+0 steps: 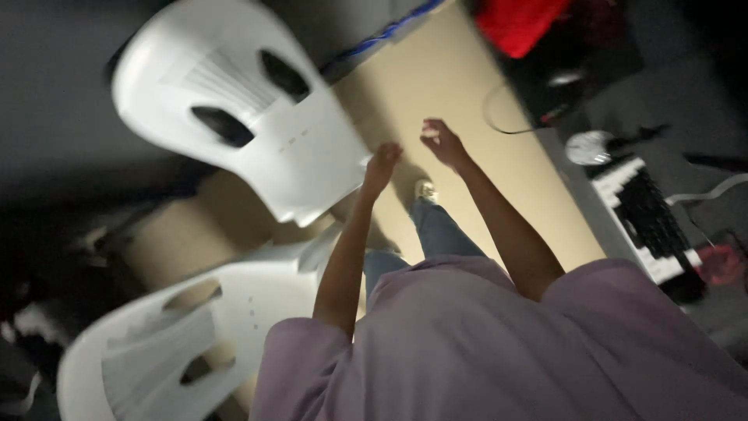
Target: The person sprays a white plastic chair with a black spray bottle and wipes it down with a red cloth. They repeat this process on multiple chairs, lifting and moving them to clean different surfaces.
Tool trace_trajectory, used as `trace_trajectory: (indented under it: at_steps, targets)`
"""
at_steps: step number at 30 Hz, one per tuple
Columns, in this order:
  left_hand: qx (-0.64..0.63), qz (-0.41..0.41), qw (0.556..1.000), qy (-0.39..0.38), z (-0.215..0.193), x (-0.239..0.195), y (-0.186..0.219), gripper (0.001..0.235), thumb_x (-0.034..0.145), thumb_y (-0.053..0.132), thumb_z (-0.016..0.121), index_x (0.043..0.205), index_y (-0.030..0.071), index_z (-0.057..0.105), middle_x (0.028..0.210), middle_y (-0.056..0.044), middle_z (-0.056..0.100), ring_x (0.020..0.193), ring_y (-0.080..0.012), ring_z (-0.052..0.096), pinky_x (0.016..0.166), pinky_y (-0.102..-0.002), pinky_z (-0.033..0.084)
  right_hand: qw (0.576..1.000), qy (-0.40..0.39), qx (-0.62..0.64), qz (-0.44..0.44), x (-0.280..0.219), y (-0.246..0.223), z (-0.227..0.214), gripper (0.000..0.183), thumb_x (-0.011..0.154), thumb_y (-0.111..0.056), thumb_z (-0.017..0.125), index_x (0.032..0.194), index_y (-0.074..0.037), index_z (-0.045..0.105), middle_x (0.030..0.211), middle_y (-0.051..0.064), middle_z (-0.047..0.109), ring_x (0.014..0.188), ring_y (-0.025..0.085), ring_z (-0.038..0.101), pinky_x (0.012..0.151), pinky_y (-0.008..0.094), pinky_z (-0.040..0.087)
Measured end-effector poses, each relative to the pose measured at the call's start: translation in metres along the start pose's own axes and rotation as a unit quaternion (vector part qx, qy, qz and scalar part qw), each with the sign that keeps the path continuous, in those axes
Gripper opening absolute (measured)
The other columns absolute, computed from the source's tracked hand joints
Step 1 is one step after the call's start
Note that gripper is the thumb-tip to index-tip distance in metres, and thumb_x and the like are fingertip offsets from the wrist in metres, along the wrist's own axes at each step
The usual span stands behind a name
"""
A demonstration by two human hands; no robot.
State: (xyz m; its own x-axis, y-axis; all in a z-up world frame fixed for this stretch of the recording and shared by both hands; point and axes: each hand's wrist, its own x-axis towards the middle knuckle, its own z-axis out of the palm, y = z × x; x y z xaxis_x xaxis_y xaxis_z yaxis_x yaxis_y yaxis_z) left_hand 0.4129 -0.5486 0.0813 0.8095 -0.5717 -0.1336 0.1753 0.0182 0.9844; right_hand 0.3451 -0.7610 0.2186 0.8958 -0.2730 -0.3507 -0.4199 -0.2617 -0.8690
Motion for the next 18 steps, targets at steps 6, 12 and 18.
trace_trajectory:
  at_steps: [6, 12, 18]
  targets:
    - [0.185, 0.044, 0.98, -0.06, 0.11, 0.125, 0.083, 0.035, 0.102, 0.03, 0.065, 0.126, 0.005, 0.063, 0.115, -0.013, 0.076, 0.104, -0.0227, 0.074, 0.092, -0.037, 0.06, 0.965, 0.254, -0.017, -0.068, 0.059, 0.052, -0.124, 0.047, 0.097, -0.013, 0.073, 0.14, -0.009, 0.054, 0.137, 0.01, 0.06, 0.107, 0.023, 0.067, 0.092, 0.033, 0.055]
    - [0.157, 0.047, 0.98, -0.111, 0.184, 0.199, 0.154, 0.04, 0.101, 0.032, 0.065, 0.129, 0.004, 0.062, 0.123, -0.013, 0.074, 0.114, -0.0243, 0.073, 0.096, -0.036, 0.059, 0.924, 0.38, 0.019, -0.047, 0.118, 0.056, -0.198, 0.064, 0.097, -0.017, 0.078, 0.148, -0.003, 0.042, 0.145, 0.021, 0.046, 0.131, 0.031, 0.053, 0.099, 0.037, 0.057]
    - [0.094, -0.014, 0.985, -0.141, 0.204, 0.211, 0.166, 0.045, 0.101, 0.034, 0.064, 0.132, 0.002, 0.059, 0.125, -0.014, 0.074, 0.108, -0.0235, 0.075, 0.097, -0.034, 0.058, 0.902, 0.429, -0.021, -0.047, 0.168, 0.07, -0.212, 0.082, 0.085, -0.031, 0.093, 0.141, 0.002, 0.043, 0.134, 0.023, 0.06, 0.122, 0.034, 0.063, 0.101, 0.041, 0.054]
